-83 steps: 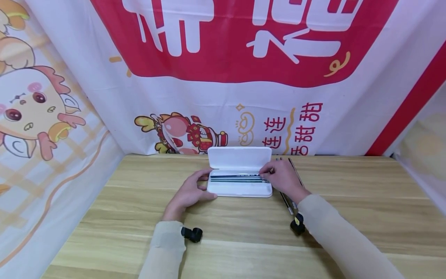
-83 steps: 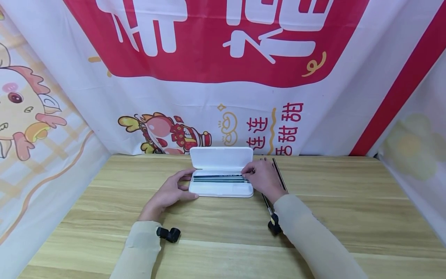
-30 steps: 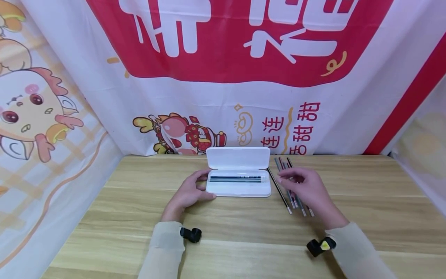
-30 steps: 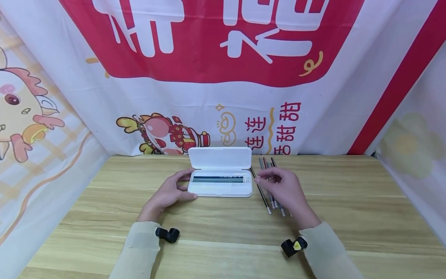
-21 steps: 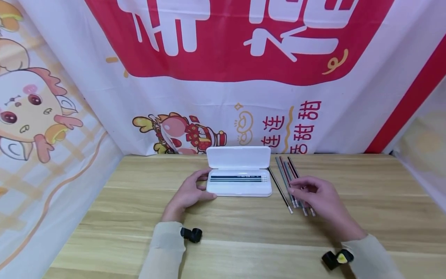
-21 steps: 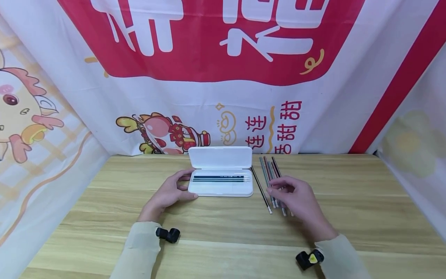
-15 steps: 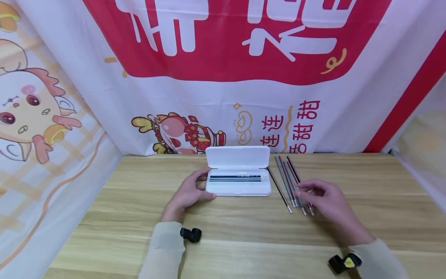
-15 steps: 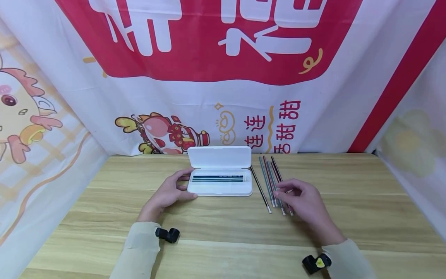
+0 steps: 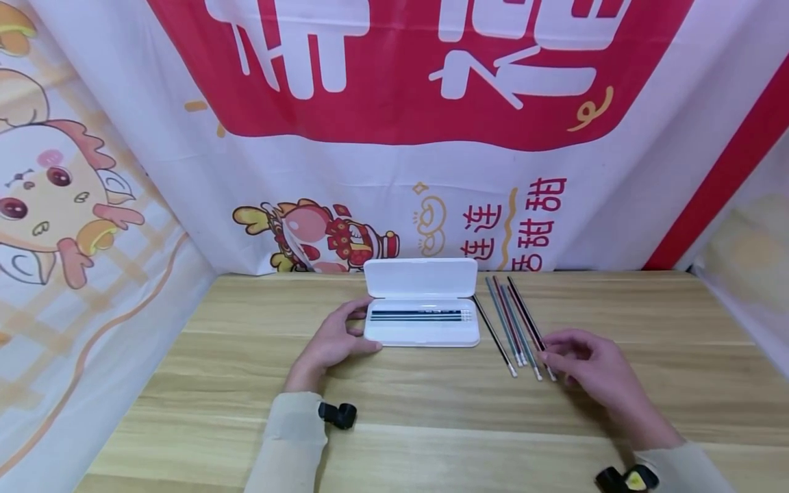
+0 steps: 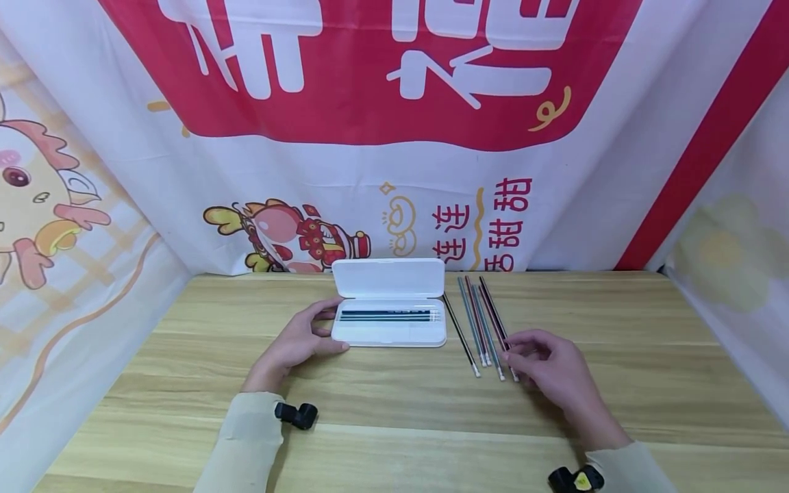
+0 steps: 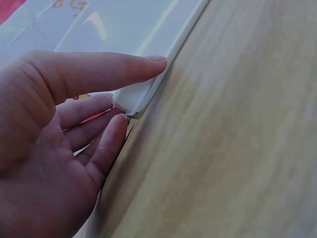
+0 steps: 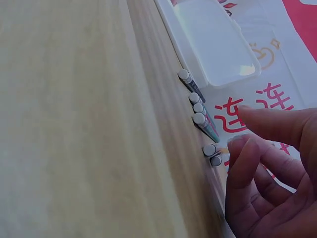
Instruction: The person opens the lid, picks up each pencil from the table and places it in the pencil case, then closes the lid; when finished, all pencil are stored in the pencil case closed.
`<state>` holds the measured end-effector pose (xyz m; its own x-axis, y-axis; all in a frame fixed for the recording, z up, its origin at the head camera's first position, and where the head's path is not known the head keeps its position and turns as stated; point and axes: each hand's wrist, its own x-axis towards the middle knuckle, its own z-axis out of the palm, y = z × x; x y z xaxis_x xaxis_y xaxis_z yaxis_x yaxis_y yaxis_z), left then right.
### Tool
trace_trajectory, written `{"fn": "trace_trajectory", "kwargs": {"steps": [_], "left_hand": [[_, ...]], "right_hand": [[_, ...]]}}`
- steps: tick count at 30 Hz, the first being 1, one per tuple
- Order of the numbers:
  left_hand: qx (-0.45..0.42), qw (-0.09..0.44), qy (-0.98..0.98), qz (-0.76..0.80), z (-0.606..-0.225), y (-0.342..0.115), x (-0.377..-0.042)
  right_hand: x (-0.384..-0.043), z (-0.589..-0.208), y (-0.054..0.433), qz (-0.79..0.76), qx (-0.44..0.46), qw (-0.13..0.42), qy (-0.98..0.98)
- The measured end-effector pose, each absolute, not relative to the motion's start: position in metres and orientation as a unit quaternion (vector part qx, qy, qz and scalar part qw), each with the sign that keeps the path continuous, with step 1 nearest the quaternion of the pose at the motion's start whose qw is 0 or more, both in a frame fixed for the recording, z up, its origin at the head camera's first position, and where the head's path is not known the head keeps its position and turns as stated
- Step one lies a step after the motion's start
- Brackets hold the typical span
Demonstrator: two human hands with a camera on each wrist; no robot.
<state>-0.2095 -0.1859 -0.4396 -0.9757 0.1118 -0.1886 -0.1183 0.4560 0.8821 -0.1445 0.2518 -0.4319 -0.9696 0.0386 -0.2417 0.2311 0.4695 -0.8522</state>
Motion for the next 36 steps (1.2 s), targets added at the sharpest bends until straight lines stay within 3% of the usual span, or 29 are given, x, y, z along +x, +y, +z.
{"fn": "trace_trajectory", "kwargs": {"steps": [15,36], "left_hand": [[-0.004,0.112,0.846,0.521,-0.4374,-0.1844,-0.2078],[-0.003,0.11,0.848,0.519,-0.4386,-0.1855,-0.2083]], "right_hand": [[-0.1437,-0.4383,0.2582,-0.528,0.106,0.103,0.836],[-0.1451,-0.434,0.2521,-0.437,0.103,0.088,0.889]]}}
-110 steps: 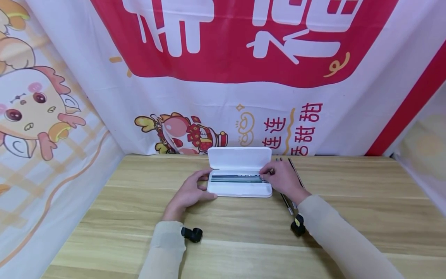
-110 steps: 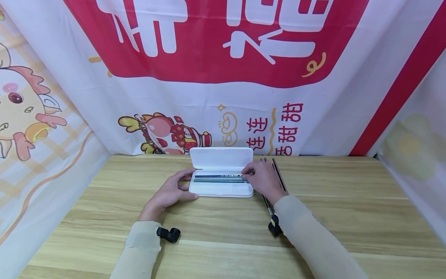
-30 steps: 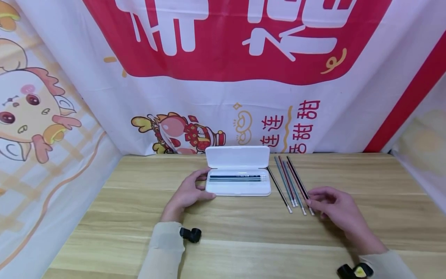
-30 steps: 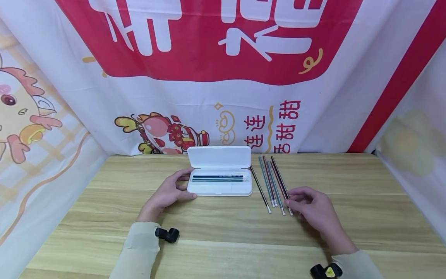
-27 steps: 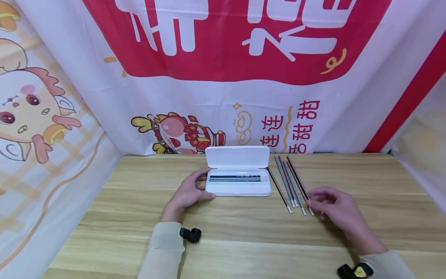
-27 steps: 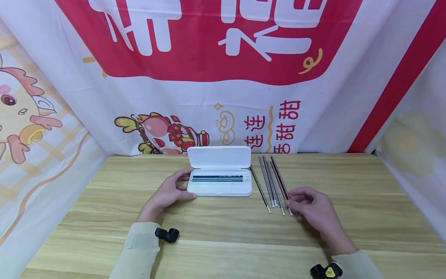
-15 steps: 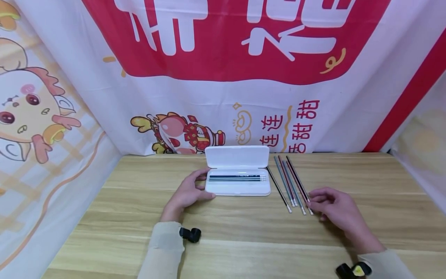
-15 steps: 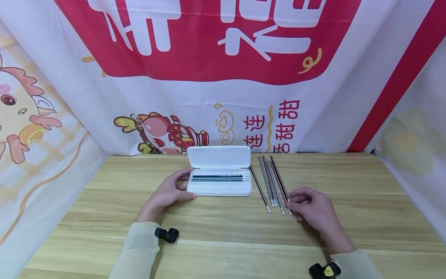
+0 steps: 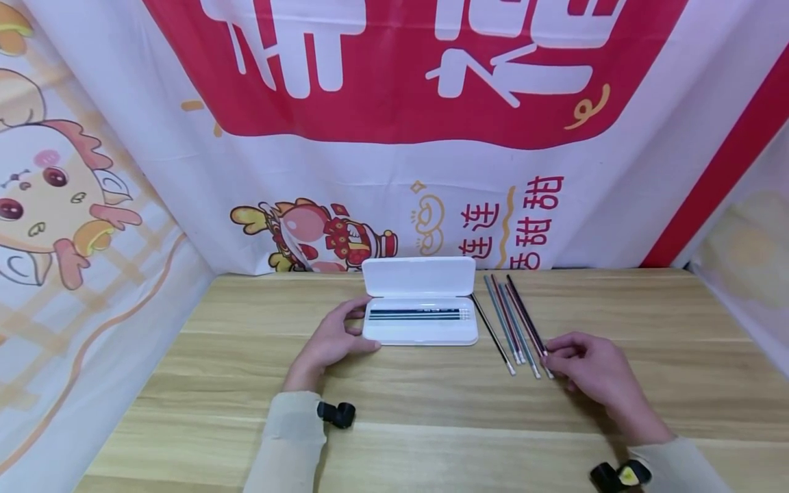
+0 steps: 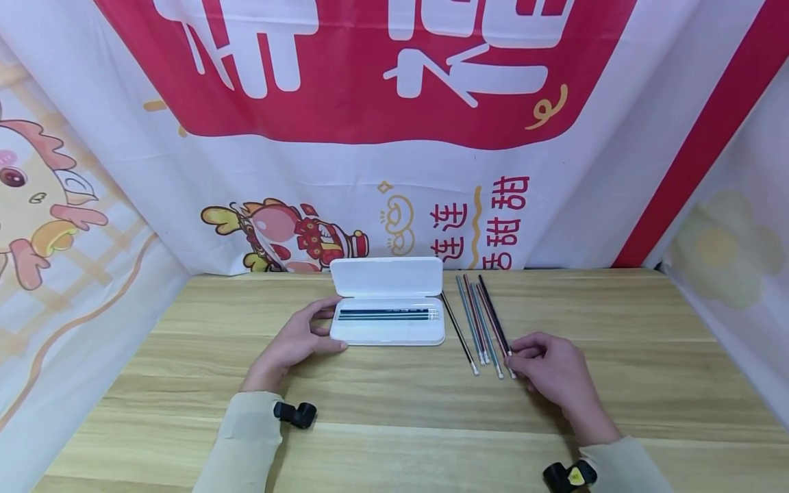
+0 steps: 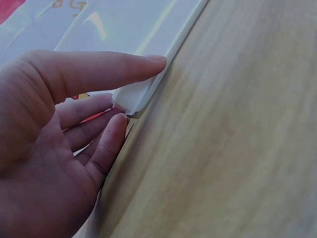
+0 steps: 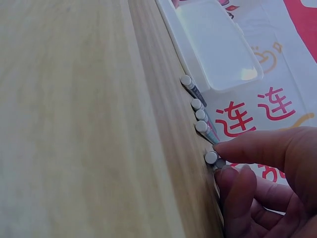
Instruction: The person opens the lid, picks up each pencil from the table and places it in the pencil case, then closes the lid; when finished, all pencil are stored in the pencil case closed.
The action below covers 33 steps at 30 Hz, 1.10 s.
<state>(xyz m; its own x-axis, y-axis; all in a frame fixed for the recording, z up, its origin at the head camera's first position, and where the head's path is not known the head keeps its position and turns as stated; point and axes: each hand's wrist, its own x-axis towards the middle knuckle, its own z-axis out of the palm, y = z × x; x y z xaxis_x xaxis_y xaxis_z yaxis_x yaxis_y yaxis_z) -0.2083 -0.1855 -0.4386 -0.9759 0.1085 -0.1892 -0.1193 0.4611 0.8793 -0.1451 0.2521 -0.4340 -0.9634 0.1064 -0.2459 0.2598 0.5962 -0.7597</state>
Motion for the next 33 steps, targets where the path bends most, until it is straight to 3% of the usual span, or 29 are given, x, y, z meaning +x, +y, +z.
{"fn": "trace_trajectory", "kwargs": {"steps": [33], "left_hand": [[0.0,0.102,0.854,0.511,-0.4393,-0.1852,-0.2074]], "right_hand": [[-0.1448,-0.4332,0.2503,-0.447,0.113,0.078,0.884]]}}
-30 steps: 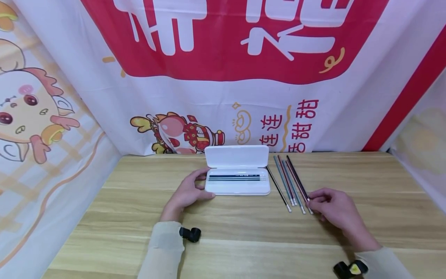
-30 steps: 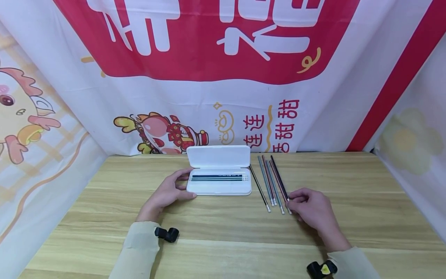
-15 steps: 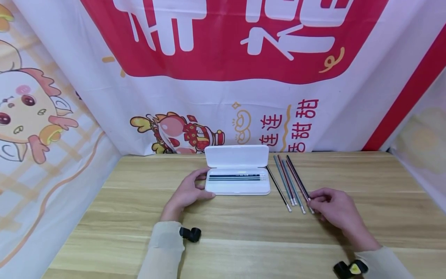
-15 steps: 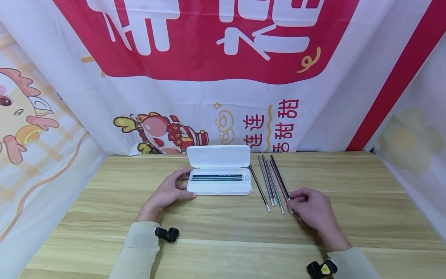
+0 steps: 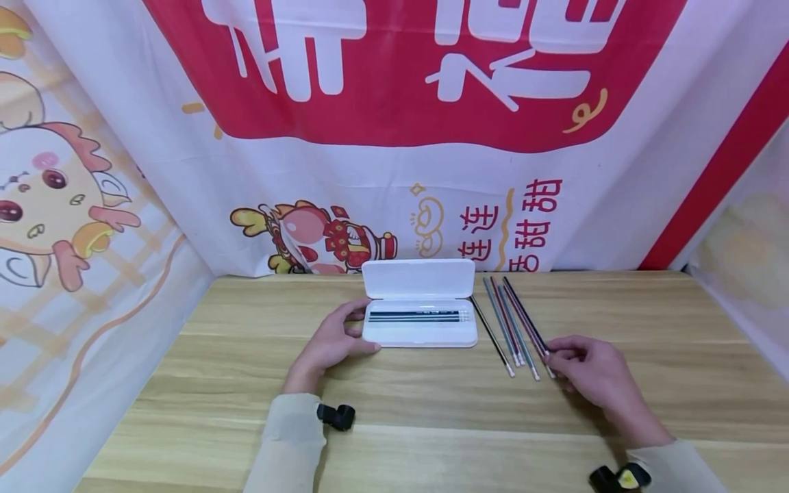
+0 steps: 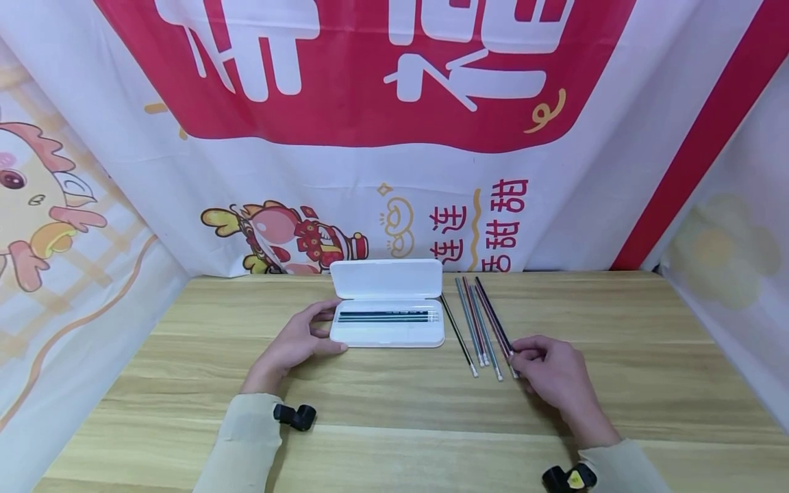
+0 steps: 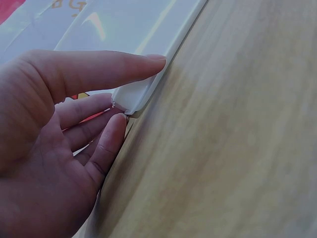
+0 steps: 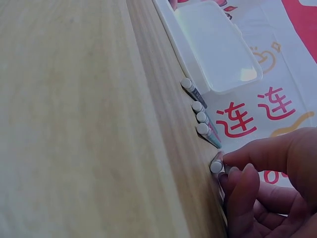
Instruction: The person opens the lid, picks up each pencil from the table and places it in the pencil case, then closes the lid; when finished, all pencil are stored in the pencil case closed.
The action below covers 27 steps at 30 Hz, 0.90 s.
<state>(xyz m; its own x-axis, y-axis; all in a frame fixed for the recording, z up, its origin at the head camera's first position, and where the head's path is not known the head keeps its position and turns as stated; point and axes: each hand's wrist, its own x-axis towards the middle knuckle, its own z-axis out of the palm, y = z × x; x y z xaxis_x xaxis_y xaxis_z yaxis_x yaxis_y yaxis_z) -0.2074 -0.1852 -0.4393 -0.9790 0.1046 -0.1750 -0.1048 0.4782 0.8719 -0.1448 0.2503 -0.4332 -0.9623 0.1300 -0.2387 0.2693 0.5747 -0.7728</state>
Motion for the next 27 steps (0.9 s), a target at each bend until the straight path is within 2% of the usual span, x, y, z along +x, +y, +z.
{"fn": "trace_trajectory", "kwargs": {"steps": [27], "left_hand": [[0.004,0.105,0.856,0.506,-0.4397,-0.1869,-0.2083]], "right_hand": [[-0.1463,-0.4308,0.2582,-0.517,0.157,0.107,0.835]]}}
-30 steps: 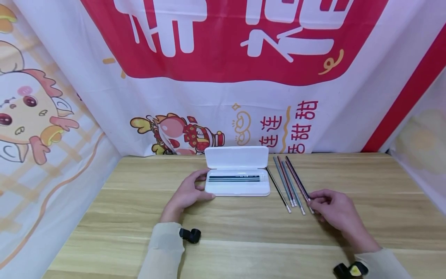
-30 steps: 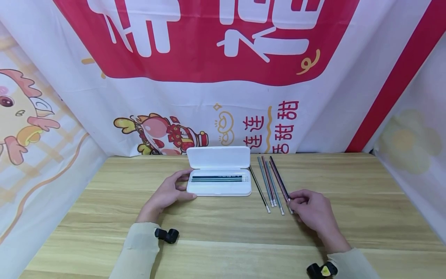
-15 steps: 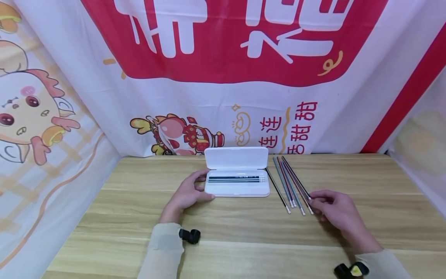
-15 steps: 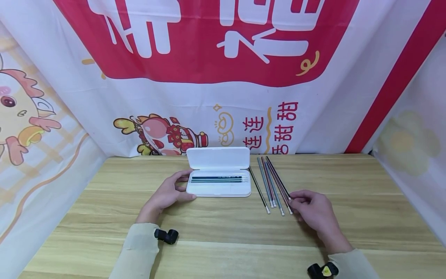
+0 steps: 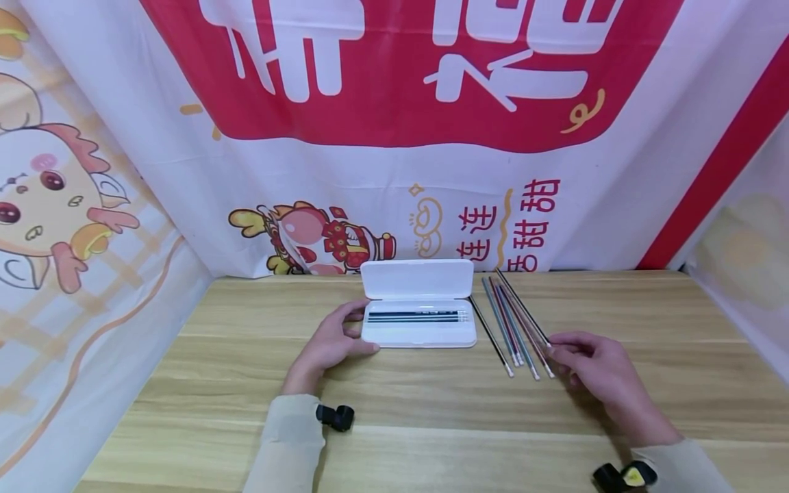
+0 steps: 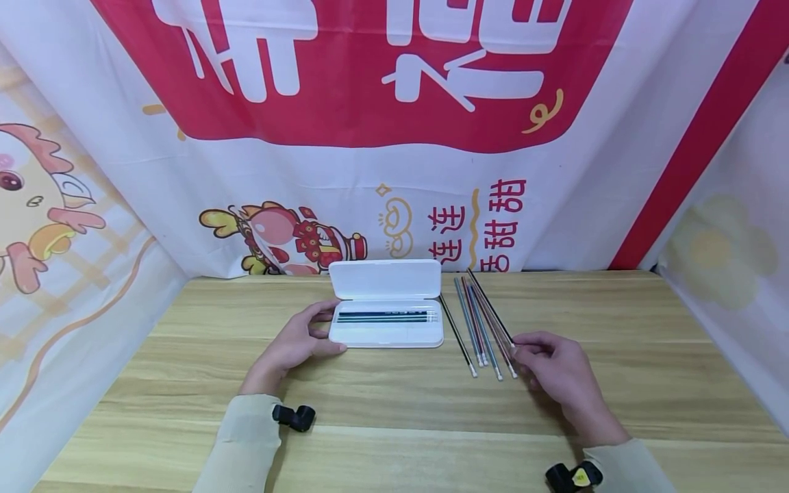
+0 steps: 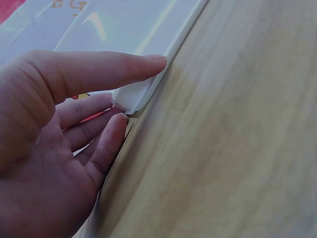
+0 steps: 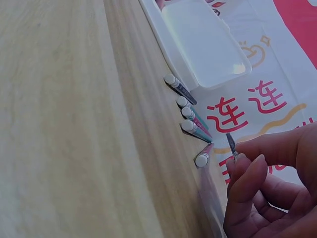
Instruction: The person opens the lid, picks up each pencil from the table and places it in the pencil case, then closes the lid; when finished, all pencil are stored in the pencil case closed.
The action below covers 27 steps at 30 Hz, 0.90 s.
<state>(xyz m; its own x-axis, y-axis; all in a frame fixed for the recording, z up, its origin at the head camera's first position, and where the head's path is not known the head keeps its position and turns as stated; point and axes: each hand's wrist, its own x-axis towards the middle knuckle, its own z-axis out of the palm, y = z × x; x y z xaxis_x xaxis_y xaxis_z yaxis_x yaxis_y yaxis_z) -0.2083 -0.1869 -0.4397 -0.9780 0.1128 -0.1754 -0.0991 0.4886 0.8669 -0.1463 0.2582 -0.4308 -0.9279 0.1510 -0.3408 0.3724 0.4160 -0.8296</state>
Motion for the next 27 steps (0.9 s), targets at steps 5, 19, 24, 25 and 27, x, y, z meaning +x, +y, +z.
{"fn": "trace_trajectory", "kwargs": {"steps": [5,19,24,25,27], "left_hand": [[0.005,0.105,0.855,0.507,-0.439,-0.186,-0.207],[-0.005,0.112,0.849,0.517,-0.438,-0.185,-0.208],[-0.003,0.112,0.85,0.515,-0.439,-0.186,-0.207],[-0.001,0.111,0.851,0.513,-0.438,-0.186,-0.207],[0.0,0.11,0.853,0.511,-0.439,-0.186,-0.207]], "right_hand": [[-0.146,-0.429,0.259,-0.522,0.153,0.108,0.832],[-0.141,-0.421,0.265,-0.504,0.083,0.07,0.857],[-0.14,-0.417,0.263,-0.512,0.067,0.056,0.855],[-0.14,-0.416,0.262,-0.514,0.066,0.056,0.853],[-0.14,-0.415,0.26,-0.521,0.063,0.056,0.849]]}}
